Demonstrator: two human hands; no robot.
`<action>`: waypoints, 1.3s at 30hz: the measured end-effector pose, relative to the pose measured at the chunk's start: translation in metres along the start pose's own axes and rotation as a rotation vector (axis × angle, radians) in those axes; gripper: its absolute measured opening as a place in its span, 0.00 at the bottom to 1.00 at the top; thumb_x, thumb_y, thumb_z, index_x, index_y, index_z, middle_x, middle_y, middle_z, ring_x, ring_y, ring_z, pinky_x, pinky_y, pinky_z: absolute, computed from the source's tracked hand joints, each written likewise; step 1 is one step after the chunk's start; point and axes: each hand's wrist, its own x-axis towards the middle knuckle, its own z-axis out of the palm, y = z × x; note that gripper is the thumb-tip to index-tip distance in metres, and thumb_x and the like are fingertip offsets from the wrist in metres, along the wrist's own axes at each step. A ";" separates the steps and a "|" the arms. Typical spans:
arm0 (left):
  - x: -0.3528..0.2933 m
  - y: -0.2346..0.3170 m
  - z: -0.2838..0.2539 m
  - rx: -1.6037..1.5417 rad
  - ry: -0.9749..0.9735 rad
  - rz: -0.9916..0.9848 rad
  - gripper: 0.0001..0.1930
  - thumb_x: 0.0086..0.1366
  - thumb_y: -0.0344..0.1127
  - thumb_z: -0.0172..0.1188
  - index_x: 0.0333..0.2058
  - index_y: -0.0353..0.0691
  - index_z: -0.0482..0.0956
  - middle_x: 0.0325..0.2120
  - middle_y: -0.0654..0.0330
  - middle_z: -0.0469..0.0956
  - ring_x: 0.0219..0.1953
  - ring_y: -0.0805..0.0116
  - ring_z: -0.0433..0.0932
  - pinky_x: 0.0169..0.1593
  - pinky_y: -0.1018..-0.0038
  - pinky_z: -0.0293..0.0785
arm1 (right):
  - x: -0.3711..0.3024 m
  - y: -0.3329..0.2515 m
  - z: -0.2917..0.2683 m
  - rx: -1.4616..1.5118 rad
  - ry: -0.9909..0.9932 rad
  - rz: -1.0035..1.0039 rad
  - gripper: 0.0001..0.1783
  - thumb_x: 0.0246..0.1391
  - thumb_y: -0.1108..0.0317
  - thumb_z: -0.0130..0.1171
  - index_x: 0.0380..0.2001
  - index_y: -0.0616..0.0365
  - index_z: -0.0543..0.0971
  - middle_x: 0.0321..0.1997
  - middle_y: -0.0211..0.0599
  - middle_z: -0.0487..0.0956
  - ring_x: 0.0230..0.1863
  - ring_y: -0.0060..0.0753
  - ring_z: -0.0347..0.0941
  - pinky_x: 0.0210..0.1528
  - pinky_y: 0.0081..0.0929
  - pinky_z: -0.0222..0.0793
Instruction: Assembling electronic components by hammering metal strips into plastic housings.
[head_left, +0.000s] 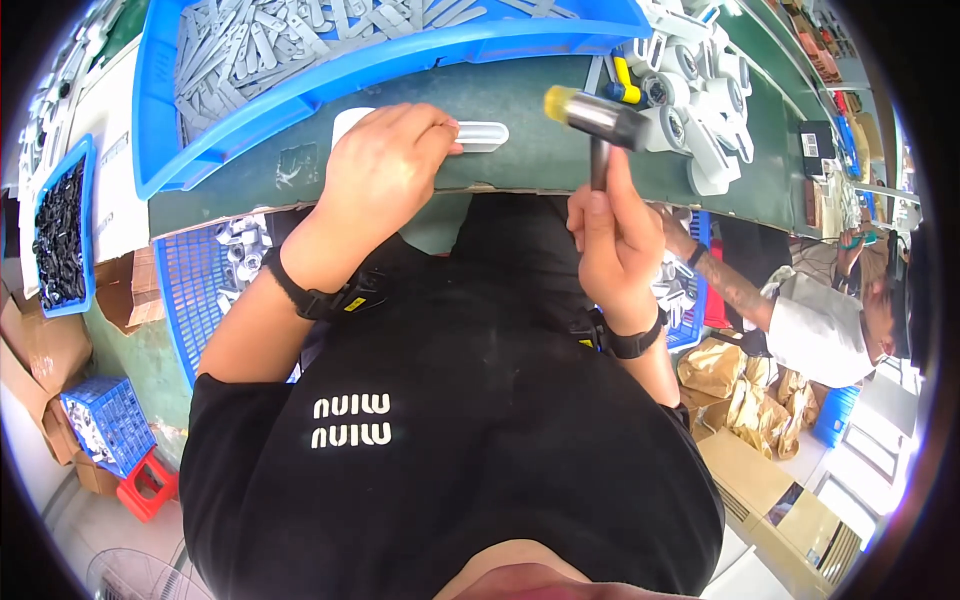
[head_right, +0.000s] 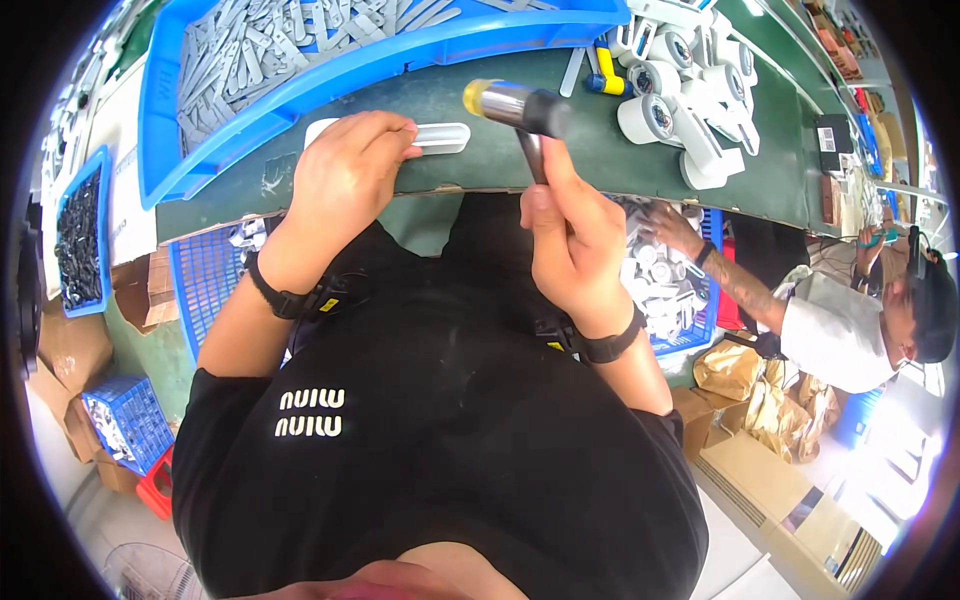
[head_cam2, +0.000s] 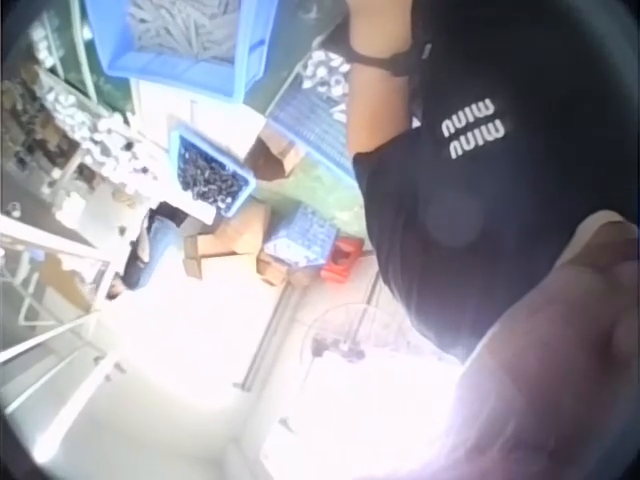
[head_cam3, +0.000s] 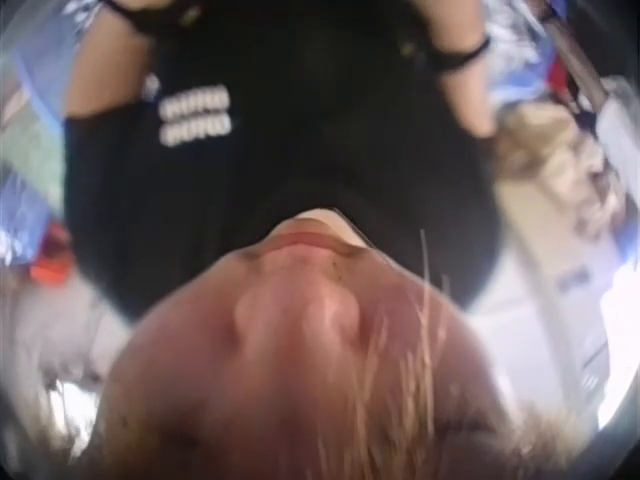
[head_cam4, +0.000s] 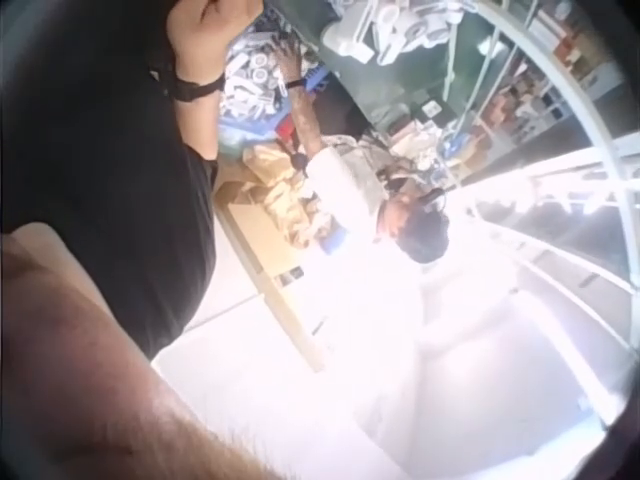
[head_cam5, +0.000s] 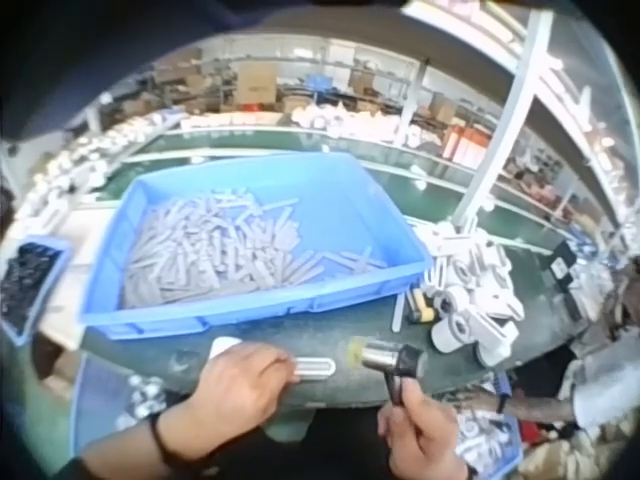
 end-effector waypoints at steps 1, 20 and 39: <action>0.001 0.000 0.000 0.003 -0.001 0.006 0.07 0.60 0.28 0.74 0.36 0.37 0.86 0.38 0.60 0.86 0.38 0.54 0.86 0.41 0.63 0.83 | 0.001 0.006 0.005 -0.009 0.032 -0.084 0.28 0.68 0.82 0.56 0.70 0.60 0.78 0.28 0.41 0.81 0.27 0.31 0.77 0.35 0.28 0.75; 0.017 0.023 -0.008 -0.144 -0.198 -0.029 0.18 0.58 0.21 0.63 0.47 0.44 0.90 0.56 0.55 0.84 0.61 0.51 0.80 0.64 0.57 0.76 | -0.010 0.027 -0.010 0.208 0.038 0.246 0.27 0.74 0.77 0.55 0.74 0.54 0.76 0.28 0.26 0.79 0.28 0.17 0.72 0.36 0.20 0.71; -0.007 0.008 0.037 -0.184 0.162 -0.035 0.14 0.56 0.16 0.69 0.42 0.32 0.84 0.41 0.55 0.82 0.41 0.53 0.85 0.41 0.62 0.86 | 0.010 0.003 -0.012 0.060 0.000 0.184 0.29 0.71 0.79 0.57 0.74 0.57 0.74 0.29 0.44 0.82 0.27 0.23 0.74 0.36 0.25 0.73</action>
